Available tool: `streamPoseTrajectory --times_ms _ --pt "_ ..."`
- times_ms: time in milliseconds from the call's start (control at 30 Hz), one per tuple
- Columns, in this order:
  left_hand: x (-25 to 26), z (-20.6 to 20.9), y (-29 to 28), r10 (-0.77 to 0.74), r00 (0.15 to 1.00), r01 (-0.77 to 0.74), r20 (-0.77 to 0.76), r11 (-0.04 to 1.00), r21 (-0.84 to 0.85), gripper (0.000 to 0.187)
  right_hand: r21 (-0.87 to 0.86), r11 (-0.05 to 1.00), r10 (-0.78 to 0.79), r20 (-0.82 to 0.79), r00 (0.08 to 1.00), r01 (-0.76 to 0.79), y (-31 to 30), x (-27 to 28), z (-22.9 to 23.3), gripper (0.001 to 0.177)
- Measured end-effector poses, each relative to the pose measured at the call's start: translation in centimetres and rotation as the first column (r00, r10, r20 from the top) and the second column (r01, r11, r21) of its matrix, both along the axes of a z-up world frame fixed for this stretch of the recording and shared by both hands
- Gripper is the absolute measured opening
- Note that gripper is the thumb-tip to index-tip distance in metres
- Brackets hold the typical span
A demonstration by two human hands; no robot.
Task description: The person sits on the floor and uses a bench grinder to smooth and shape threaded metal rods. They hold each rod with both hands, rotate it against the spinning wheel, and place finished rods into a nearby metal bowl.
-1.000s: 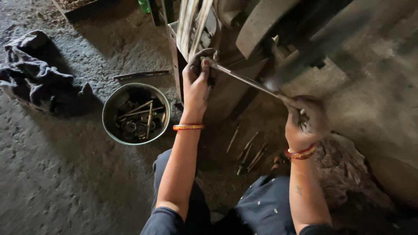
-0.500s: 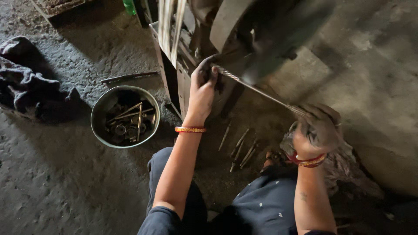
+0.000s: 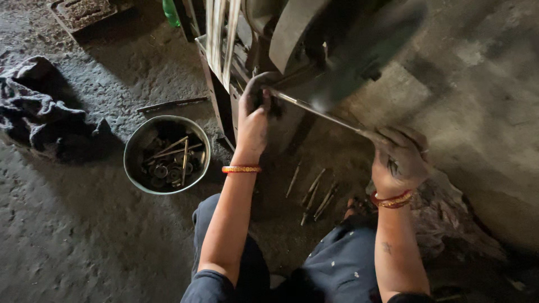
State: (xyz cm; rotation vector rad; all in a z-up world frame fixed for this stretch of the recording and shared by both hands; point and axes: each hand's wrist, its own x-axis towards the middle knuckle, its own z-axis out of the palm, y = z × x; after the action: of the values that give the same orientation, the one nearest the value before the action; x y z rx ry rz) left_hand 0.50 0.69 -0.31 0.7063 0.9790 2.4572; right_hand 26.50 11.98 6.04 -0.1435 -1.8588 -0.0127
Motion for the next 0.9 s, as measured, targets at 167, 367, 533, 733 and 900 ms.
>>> streamPoseTrajectory --times_ms 167,367,533,733,900 --pt "-1.8 0.8 -1.4 0.157 0.975 -0.173 -0.160 0.980 -0.096 0.027 -0.117 0.993 -0.007 0.034 0.999 0.011 -1.1 -2.0 -0.9 0.014" --pt "-3.0 1.9 -3.0 0.080 0.997 -0.080 0.005 0.997 0.017 0.023 -0.168 0.985 0.035 -0.004 0.999 -0.035 -1.1 -4.6 -2.2 0.018" --pt "-3.9 2.3 -4.1 0.050 0.998 -0.050 -0.026 0.999 0.011 0.022 -0.114 0.993 -0.009 0.014 1.000 0.011 -1.1 -5.6 -2.7 0.020" --pt "-4.1 2.1 -3.7 0.102 0.992 -0.101 -0.070 0.995 0.017 0.018 -0.144 0.989 0.030 0.007 1.000 -0.029 -0.8 -5.9 -2.8 0.013" --pt "-3.2 1.8 -3.0 0.064 0.997 -0.064 -0.048 0.998 0.002 0.016 -0.164 0.985 0.056 -0.017 0.998 -0.058 -0.7 -4.4 -2.5 0.016"
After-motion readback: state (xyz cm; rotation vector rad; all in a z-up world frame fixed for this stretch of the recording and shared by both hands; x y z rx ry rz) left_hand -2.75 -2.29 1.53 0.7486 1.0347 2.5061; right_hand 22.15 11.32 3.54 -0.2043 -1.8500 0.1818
